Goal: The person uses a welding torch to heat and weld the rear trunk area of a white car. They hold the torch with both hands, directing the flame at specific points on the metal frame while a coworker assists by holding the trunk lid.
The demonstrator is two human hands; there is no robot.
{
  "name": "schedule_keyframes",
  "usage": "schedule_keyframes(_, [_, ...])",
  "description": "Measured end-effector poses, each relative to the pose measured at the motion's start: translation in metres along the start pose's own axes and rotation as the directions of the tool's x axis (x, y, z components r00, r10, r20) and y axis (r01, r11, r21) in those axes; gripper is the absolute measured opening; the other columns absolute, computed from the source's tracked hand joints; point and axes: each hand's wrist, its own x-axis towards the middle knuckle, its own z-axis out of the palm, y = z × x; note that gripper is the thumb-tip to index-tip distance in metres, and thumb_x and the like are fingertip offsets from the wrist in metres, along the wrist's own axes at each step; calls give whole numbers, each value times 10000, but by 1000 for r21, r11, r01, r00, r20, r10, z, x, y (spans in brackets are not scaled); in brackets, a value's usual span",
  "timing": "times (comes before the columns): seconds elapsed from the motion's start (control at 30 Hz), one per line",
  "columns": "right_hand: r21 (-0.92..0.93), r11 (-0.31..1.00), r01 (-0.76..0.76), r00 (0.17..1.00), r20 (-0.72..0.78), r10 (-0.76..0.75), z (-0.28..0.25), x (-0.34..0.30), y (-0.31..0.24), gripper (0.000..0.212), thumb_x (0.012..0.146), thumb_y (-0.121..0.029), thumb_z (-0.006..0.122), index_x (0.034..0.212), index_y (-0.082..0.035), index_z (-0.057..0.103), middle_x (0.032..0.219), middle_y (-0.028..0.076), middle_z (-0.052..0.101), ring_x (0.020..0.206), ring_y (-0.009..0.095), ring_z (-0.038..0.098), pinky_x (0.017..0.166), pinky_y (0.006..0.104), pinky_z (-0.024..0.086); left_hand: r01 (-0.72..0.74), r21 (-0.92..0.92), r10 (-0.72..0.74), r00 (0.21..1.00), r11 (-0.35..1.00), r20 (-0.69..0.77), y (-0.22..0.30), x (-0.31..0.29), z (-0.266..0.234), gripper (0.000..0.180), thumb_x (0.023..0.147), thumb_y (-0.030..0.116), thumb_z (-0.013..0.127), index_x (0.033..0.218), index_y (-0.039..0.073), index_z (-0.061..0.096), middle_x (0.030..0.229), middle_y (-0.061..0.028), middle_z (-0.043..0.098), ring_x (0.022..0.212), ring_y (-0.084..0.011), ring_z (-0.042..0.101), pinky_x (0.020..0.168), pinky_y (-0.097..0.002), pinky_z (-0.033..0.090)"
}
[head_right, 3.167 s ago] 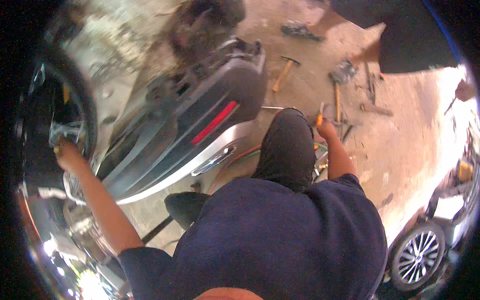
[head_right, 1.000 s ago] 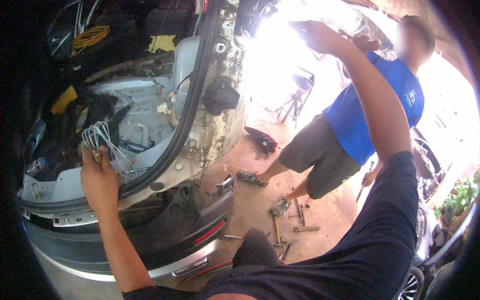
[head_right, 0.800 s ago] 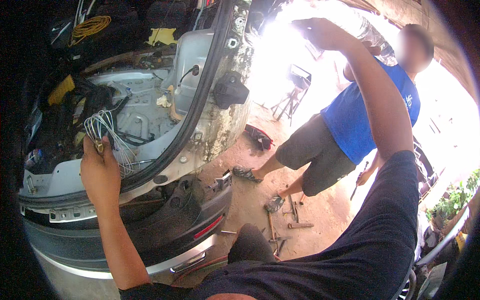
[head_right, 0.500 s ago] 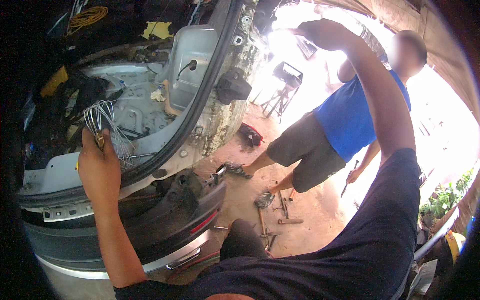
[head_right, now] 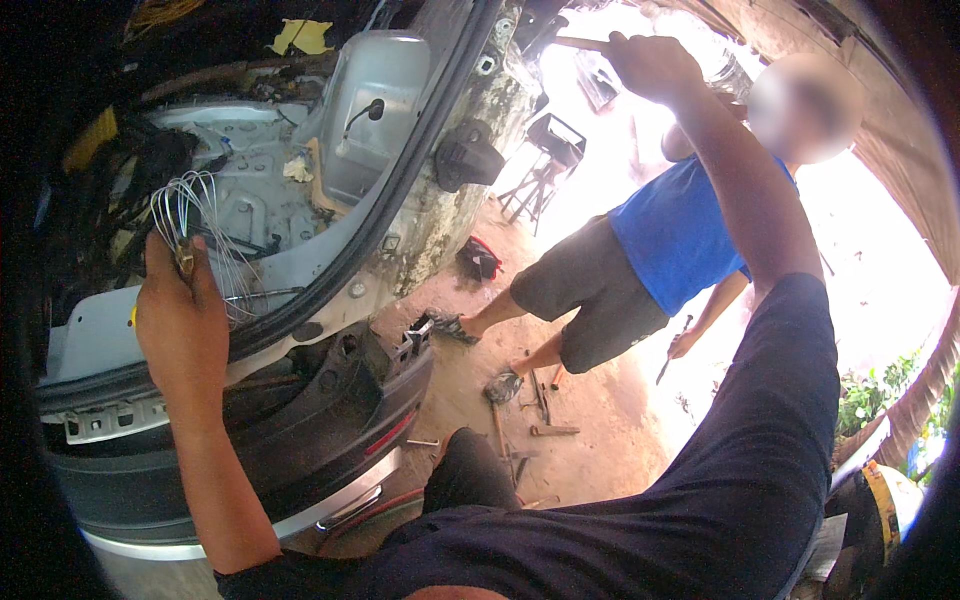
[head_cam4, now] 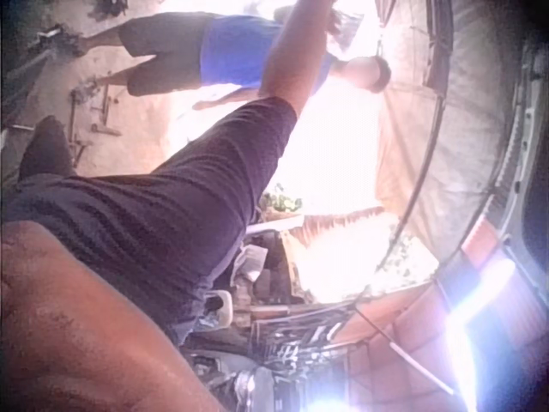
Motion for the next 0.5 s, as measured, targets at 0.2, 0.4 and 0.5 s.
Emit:
schedule_keyframes(0.2, [26, 962, 273, 960, -65, -271, -27, -16, -3, 403, 1066, -472, 479, 1166, -108, 624, 877, 122, 730, 852, 333, 734, 780, 488, 581, 39, 29, -39, 999, 999, 2, 0, -1, -7, 332, 1045, 226, 596, 1258, -27, 582, 853, -245, 711, 783, -422, 727, 634, -495, 546])
schedule_keyframes(0.4, [-24, 969, 245, 951, -187, -245, -9, -2, 31, 380, 1080, -451, 475, 1161, -114, 630, 898, 107, 741, 851, 314, 743, 767, 476, 593, 42, 25, -42, 999, 999, 4, 4, -1, -1, 298, 1059, 232, 578, 1247, 1, 588, 821, -220, 703, 739, -389, 727, 608, -475, 534])
schedule_keyframes(0.5, [-47, 999, 2, 998, -65, -5, -15, 7, 17, 380, 1051, -404, 526, 1296, -153, 673, 988, 53, 742, 926, 246, 726, 829, 392, 574, 24, 45, -23, 999, 999, -23, 2, -2, 0, 301, 1062, 229, 574, 1261, 4, 589, 834, -215, 706, 746, -371, 733, 605, -470, 535])
